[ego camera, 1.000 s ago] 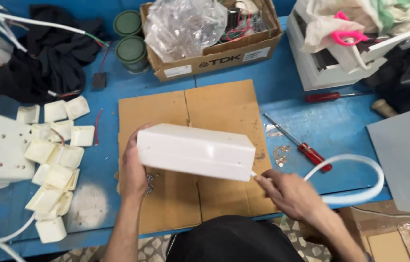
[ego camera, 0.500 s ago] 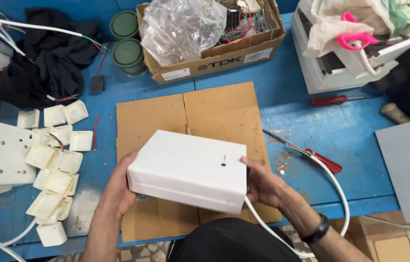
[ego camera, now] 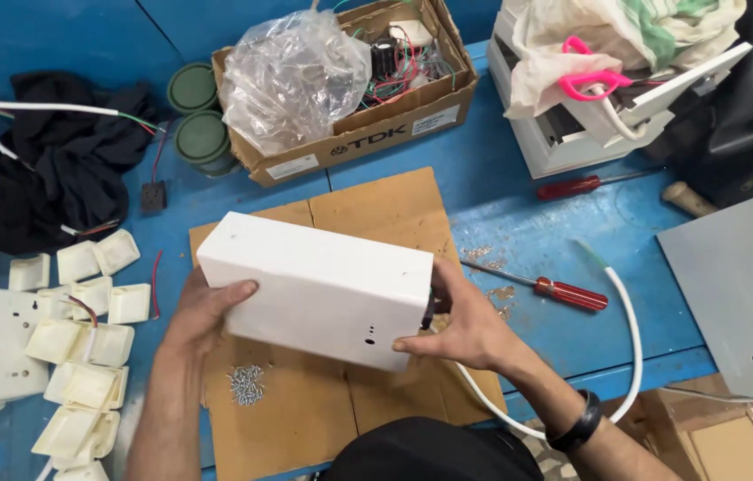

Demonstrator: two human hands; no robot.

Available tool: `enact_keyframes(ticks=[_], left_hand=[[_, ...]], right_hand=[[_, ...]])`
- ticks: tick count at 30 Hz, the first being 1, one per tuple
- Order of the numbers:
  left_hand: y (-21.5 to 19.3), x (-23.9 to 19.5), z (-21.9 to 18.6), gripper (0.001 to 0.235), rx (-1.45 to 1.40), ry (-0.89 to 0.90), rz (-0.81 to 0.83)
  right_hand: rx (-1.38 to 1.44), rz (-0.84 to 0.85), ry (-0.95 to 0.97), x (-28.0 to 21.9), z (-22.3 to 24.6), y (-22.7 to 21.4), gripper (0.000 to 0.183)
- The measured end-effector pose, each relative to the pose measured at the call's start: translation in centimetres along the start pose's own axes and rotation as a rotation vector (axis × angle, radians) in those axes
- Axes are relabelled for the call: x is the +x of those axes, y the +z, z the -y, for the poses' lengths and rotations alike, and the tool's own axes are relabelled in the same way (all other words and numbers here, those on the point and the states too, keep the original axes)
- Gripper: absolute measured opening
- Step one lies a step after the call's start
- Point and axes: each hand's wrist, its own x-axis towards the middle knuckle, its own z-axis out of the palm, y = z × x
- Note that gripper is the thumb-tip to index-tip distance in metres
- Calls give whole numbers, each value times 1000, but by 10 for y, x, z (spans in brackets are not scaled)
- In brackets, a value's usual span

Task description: Assembling white plastic electronics enclosures by fastening covers with a manual screwdriver and screws.

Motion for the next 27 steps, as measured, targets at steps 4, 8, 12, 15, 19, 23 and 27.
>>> enact_keyframes(ticks=[4, 8, 12, 15, 19, 23, 27], left_hand=[[-5, 26, 17, 83, -110, 137, 26], [16, 22, 51, 90, -492, 115, 43], [101, -18, 19, 85, -940, 3, -10], [144, -50, -1, 74, -970, -35, -30], [139, -46, 53, 59, -895, 6, -118], [129, -20, 89, 43, -648, -6, -540], [122, 5, 89, 34, -598, 177, -704]], right_hand=[[-39, -103, -166, -2, 9, 3, 101], [-164, -248, -349, -21, 51, -9, 96], [-335, -334, -501, -32, 123, -18, 91], [-555, -251, -542, -27, 152, -13, 89], [-633, -158, -464, -18, 154, 9, 82], [-755, -227, -325, -15, 152, 41, 78], [-889, -250, -134, -14, 162, 72, 85]])
